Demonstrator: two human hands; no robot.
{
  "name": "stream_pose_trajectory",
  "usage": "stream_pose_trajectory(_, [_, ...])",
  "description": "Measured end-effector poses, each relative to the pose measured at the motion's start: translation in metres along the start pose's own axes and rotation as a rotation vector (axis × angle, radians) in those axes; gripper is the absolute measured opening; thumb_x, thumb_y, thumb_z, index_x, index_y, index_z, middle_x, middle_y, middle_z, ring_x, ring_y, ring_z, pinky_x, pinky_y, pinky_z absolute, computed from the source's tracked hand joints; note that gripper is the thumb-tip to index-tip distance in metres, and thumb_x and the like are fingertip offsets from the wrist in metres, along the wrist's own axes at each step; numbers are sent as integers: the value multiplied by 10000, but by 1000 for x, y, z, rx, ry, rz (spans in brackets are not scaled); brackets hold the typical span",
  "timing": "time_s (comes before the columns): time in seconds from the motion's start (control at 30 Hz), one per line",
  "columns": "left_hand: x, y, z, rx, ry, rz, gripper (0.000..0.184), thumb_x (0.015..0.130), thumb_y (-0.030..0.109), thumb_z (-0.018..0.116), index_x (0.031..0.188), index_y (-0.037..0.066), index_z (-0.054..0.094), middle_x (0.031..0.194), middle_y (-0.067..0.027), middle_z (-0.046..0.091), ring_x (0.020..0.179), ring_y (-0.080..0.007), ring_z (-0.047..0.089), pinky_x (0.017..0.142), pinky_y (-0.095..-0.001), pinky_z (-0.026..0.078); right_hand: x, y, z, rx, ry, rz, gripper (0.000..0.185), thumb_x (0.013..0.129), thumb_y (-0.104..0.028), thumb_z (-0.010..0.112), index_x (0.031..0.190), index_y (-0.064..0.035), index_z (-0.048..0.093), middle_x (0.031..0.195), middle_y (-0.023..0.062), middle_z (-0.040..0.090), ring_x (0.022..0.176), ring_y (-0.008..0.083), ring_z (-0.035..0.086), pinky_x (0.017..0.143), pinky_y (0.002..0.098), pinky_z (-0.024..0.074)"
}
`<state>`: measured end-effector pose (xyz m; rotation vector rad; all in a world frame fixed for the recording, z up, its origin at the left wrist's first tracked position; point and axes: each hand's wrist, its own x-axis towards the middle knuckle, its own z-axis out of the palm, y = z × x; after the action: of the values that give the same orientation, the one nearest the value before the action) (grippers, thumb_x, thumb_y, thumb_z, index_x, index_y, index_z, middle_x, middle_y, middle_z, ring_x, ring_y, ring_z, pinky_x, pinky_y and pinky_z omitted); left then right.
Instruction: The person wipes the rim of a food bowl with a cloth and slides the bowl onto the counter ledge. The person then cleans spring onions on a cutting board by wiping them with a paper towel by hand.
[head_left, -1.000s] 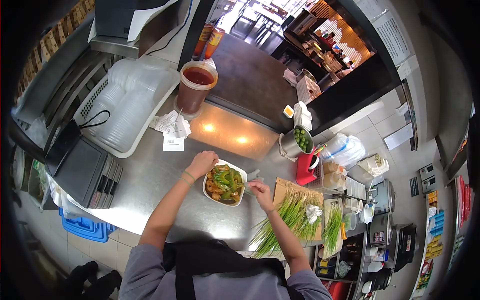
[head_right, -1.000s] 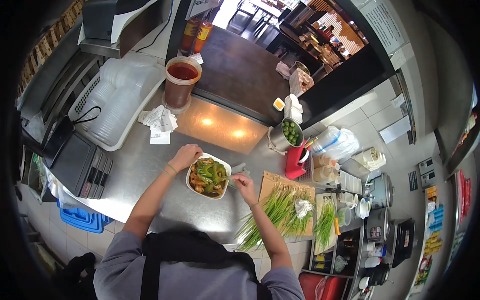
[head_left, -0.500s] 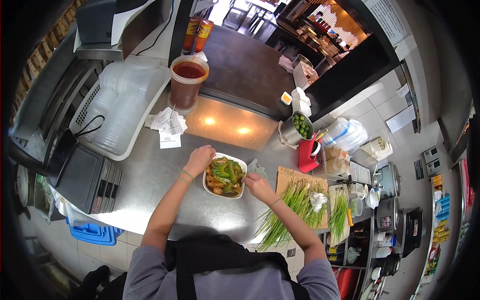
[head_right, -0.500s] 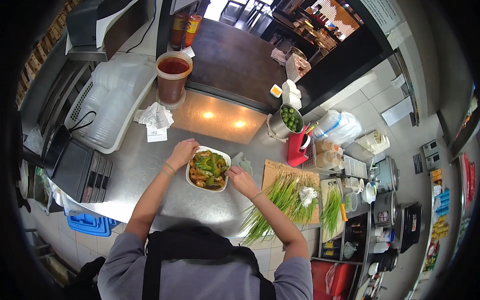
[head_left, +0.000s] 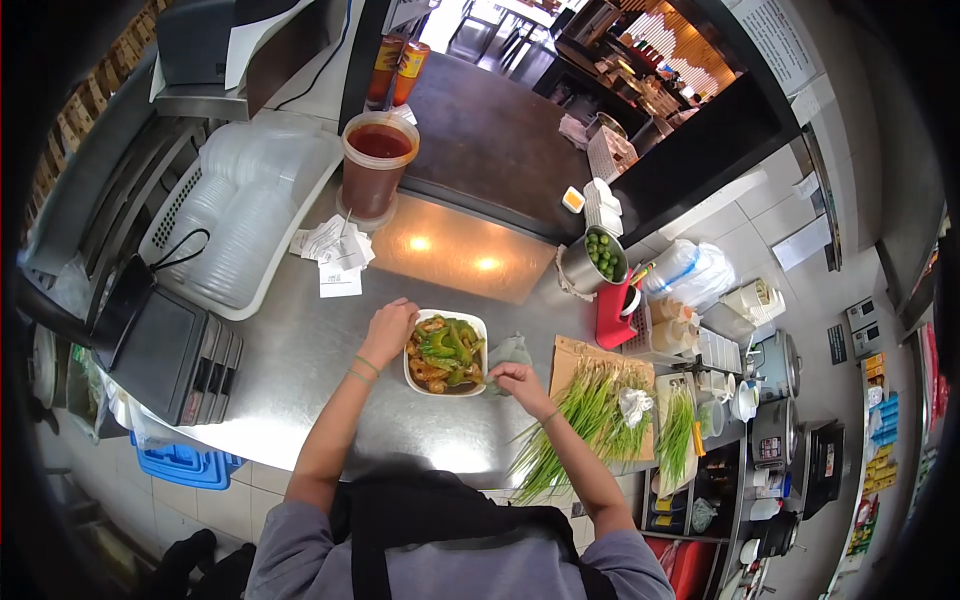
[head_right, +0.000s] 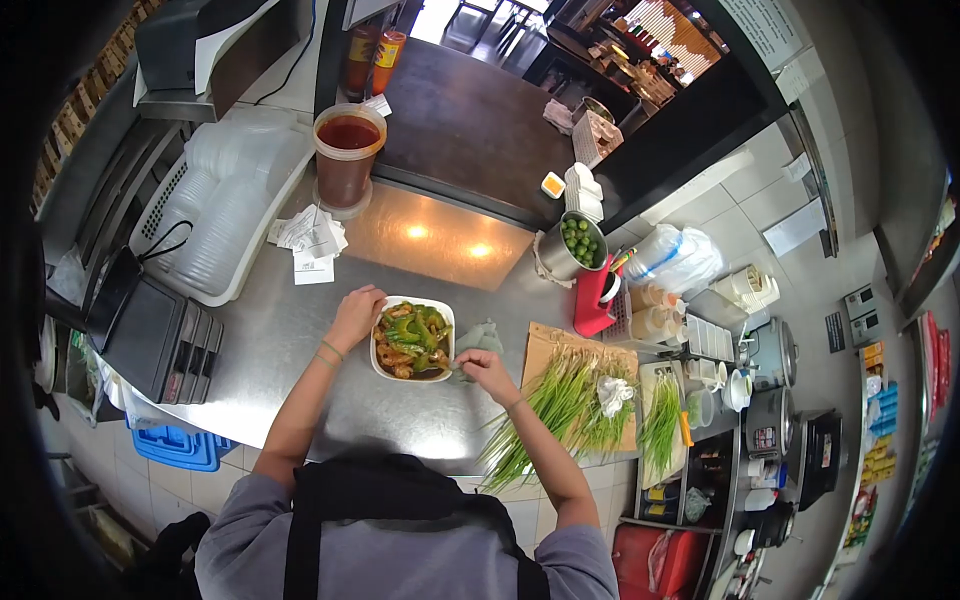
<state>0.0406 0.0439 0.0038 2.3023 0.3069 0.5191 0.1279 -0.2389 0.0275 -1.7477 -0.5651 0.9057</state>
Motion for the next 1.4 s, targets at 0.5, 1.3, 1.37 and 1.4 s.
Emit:
stream_pose_trajectory(0.5, [-45,-9,-11,-445,57,-371,134,873,67,515,787,-34,542,562,-112,590,391,-155,574,372,-287,443,-44,-106,-21,-782,466,-488,183,754,104,541,841,-20,644,814,73,577,732,183,573,637,267,454])
stream_pose_trajectory(1.3, [-40,-19,-65,-80,25,-372,281,887,236,511,962,-20,600,820,-201,629,772,-241,650,703,-310,495,19,-23,-81,-512,485,-136,190,705,-93,718,822,-2,599,729,31,593,637,121,544,547,250,429])
stream_pose_trajectory(1.37, [-17,-39,-44,-206,76,-249,290,909,236,496,1035,-7,593,850,-128,647,766,-190,640,684,-288,497,44,-37,-58,-117,435,-38,175,736,-105,708,832,-14,592,740,0,591,663,78,537,536,238,428])
stream_pose_trajectory(1.4, [-7,-50,-32,-269,105,-187,298,921,236,489,1072,0,589,866,-92,657,763,-164,635,675,-277,498,55,-43,-44,-15,424,-45,146,762,-102,693,836,-23,595,754,-22,584,682,47,532,524,223,423])
